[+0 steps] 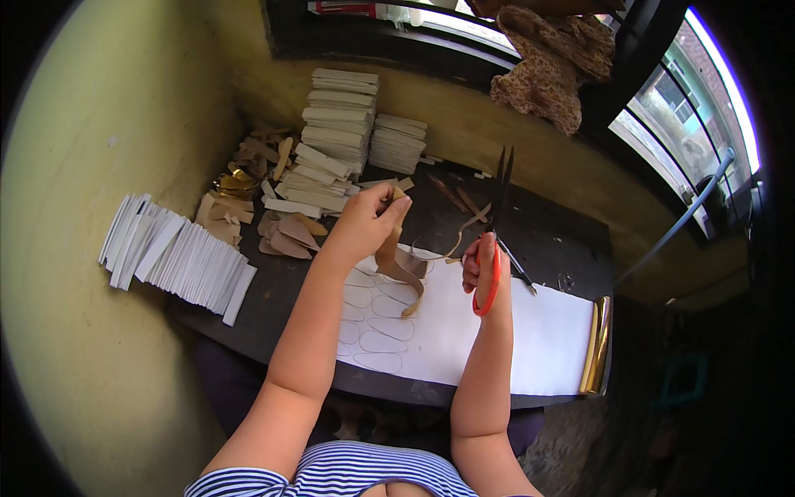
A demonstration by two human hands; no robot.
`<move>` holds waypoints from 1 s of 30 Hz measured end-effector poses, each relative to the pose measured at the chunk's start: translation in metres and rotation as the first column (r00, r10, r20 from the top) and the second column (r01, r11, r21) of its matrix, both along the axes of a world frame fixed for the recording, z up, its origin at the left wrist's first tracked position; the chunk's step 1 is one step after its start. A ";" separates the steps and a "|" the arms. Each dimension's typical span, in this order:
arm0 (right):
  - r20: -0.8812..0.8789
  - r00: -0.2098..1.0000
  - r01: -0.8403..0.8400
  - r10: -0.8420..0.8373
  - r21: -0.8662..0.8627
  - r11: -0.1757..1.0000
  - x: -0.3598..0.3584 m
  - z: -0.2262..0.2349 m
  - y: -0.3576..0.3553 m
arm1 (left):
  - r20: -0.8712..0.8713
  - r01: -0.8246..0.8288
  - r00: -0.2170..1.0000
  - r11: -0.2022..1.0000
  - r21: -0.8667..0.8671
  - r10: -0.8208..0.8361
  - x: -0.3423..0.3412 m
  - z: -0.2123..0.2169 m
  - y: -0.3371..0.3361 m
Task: The person uses red-handled scissors to cut a stack of brown paper sheets into curved shapes. They hold the stack in their left hand and cut along a pre-drawn outline, periodically adjusting the paper's position to complete the shape.
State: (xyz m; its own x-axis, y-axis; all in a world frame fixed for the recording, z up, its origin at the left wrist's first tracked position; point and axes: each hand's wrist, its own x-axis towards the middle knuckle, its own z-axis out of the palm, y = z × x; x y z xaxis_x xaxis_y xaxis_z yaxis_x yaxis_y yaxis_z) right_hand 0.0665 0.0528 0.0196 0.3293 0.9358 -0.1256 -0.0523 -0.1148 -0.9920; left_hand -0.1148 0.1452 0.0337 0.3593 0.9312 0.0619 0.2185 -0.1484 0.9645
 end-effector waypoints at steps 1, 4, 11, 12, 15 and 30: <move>-0.021 1.000 0.021 -0.022 -0.018 1.000 0.006 -0.002 0.002 | -0.072 0.013 0.997 1.000 -0.020 -0.014 -0.002 -0.008 0.005; -0.030 0.996 0.086 -0.089 -0.101 0.991 0.019 0.002 0.003 | -0.245 0.105 0.962 0.992 -0.067 -0.118 0.000 -0.004 0.003; 0.032 0.995 -0.082 0.096 -0.307 0.948 0.035 0.006 -0.007 | -0.531 0.249 0.811 0.966 -0.064 -0.244 0.010 -0.022 0.001; 0.070 0.985 -0.129 0.160 -0.330 0.935 0.037 0.008 -0.009 | -0.550 0.247 0.809 0.969 -0.004 -0.208 0.011 -0.028 0.002; 0.134 0.940 -0.244 0.315 -0.381 0.892 0.044 0.011 -0.017 | -0.570 0.213 0.816 0.965 0.152 -0.090 0.016 -0.039 0.000; -0.131 0.964 -0.231 0.230 0.014 0.973 0.081 0.013 -0.040 | -0.401 0.324 0.894 0.907 0.270 -0.200 0.079 -0.020 -0.020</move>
State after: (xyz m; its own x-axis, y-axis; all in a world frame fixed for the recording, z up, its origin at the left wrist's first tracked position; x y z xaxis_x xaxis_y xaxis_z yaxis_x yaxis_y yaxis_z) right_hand 0.1479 0.0125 0.0330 0.0853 0.9842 -0.1548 -0.1539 -0.1405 -0.9780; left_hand -0.0356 0.1248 0.0136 0.6422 0.7493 0.1616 0.4458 -0.5366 0.7164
